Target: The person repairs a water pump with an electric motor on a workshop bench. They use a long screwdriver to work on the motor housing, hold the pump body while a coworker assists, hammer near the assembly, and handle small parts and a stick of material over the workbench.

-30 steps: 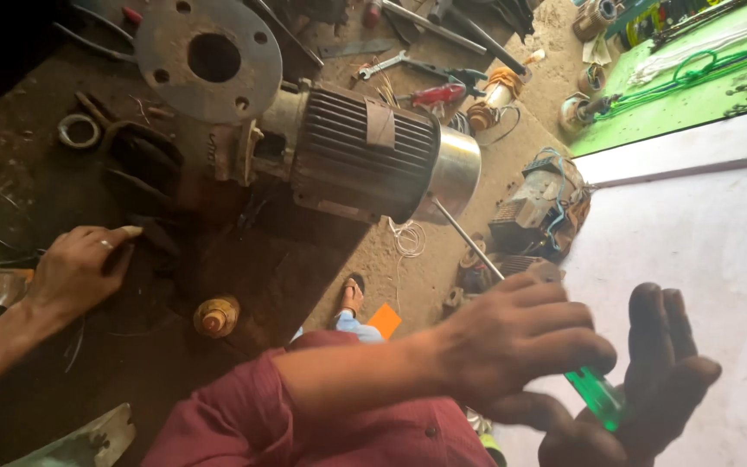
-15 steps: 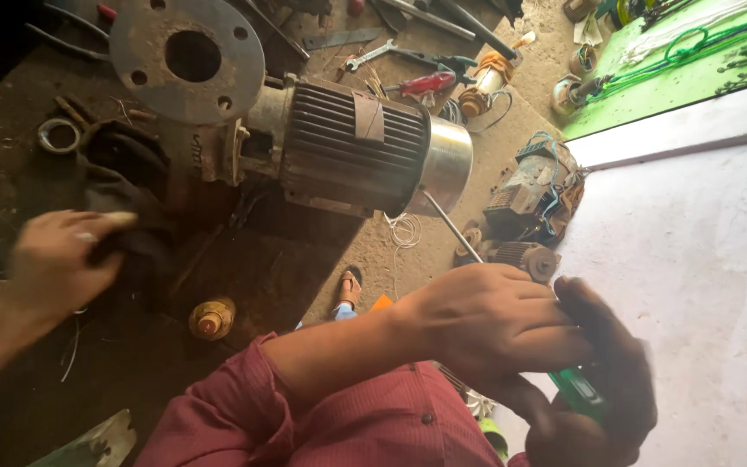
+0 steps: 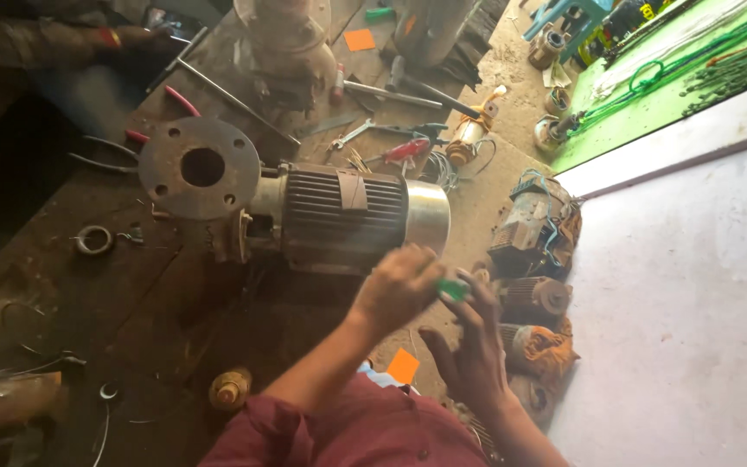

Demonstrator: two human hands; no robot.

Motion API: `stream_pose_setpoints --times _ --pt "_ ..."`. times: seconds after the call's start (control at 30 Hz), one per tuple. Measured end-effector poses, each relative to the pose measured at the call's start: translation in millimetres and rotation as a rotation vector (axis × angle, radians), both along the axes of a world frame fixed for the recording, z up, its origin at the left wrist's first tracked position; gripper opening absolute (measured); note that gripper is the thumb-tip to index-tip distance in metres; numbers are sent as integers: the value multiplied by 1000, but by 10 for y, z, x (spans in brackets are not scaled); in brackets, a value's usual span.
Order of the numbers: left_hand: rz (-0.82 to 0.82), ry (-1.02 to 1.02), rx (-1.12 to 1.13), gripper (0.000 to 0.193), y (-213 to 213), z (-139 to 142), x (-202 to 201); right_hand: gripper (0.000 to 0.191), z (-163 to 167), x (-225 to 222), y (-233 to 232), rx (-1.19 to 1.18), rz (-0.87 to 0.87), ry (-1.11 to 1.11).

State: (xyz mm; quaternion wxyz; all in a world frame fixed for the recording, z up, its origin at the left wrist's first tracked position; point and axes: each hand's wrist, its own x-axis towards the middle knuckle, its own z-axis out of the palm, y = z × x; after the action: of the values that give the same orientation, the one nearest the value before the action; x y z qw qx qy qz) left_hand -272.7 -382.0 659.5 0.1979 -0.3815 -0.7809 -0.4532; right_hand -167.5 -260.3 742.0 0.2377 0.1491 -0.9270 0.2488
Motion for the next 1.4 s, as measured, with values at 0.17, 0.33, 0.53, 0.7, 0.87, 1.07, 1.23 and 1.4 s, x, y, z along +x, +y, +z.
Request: stream_pose_setpoints --times 0.17,0.33,0.53,0.7,0.87,1.07,1.23,1.4 --pt "-145 9 56 21 62 267 291 41 137 214 201 -137 -235 -103" --pt "-278 -14 -7 57 -163 311 156 43 505 598 475 43 -80 67" --pt "150 2 -211 72 -387 38 -251 32 594 1263 465 -350 -361 48" --pt "173 -40 -109 60 -256 -173 -349 31 601 1675 611 -559 -318 -319" --pt "222 -13 -69 57 -187 -284 -329 34 567 1650 500 -248 -107 -245" --pt "290 58 -95 60 -146 -333 -339 40 639 1407 120 97 -59 -67" --pt "301 78 -80 62 -145 -382 -321 45 646 1219 137 204 19 38" --pt "224 101 -18 38 -230 -337 -298 43 543 1153 224 66 117 -10"
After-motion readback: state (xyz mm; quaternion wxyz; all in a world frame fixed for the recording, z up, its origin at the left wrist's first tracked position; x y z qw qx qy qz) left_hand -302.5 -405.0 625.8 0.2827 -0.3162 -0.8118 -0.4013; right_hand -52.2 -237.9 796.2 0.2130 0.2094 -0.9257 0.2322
